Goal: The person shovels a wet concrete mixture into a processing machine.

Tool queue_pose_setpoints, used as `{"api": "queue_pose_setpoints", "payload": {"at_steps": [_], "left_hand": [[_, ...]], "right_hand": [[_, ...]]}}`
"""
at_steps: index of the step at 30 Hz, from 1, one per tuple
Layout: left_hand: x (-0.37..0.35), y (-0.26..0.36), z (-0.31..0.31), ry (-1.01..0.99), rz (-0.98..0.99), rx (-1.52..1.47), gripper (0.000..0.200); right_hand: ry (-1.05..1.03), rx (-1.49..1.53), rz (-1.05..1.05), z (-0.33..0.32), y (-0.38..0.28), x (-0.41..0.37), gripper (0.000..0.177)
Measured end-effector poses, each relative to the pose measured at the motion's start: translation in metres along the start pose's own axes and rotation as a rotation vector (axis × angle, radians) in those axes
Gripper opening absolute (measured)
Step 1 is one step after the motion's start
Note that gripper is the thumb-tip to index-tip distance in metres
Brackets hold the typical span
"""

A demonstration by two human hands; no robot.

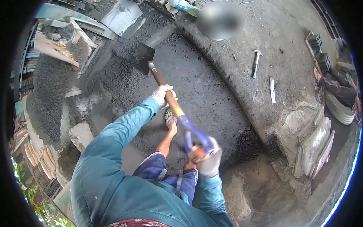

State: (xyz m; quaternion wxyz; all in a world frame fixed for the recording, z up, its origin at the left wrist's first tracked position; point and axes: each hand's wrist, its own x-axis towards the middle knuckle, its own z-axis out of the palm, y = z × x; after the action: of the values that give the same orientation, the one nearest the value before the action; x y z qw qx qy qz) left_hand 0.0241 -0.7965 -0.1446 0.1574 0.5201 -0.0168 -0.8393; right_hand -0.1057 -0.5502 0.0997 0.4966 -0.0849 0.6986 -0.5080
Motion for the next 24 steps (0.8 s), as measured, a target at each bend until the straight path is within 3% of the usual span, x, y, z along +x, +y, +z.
{"api": "queue_pose_setpoints", "payload": {"at_steps": [3,6,7,12,16,17,18,20,22,24], "left_hand": [[0.031,0.010,0.001,0.211,0.014,-0.013,0.020],[0.043,0.036,0.000,0.264,0.025,0.021,0.020],[0.055,0.050,0.000,0.269,0.026,0.005,0.019],[0.066,0.076,0.008,0.194,0.056,-0.033,0.012],[0.064,0.071,0.012,0.412,0.111,0.239,0.018],[0.068,0.075,0.008,0.478,0.040,0.317,0.021],[0.061,0.080,0.004,0.412,0.022,0.228,0.022],[0.061,0.095,-0.006,0.351,0.023,0.126,0.023],[0.037,0.122,-0.012,0.322,0.060,0.336,0.014],[0.081,0.139,-0.083,0.344,0.297,0.291,0.012]], "right_hand": [[0.059,0.387,0.135,-0.006,0.012,0.026,0.029],[0.045,0.469,0.192,0.036,0.005,0.054,0.025],[0.035,0.276,0.018,0.045,0.007,0.065,0.022],[-0.047,0.401,0.068,0.049,-0.035,0.082,0.023],[-0.031,0.589,0.153,0.049,-0.035,0.081,0.014],[-0.046,0.622,0.166,0.047,-0.028,0.084,0.014],[-0.063,0.653,0.180,0.045,-0.024,0.087,0.013],[-0.044,0.464,0.094,0.069,-0.018,0.093,0.010],[-0.119,0.402,0.143,0.093,-0.001,0.111,0.020],[-0.165,0.314,0.139,0.123,0.036,0.118,0.023]]}}
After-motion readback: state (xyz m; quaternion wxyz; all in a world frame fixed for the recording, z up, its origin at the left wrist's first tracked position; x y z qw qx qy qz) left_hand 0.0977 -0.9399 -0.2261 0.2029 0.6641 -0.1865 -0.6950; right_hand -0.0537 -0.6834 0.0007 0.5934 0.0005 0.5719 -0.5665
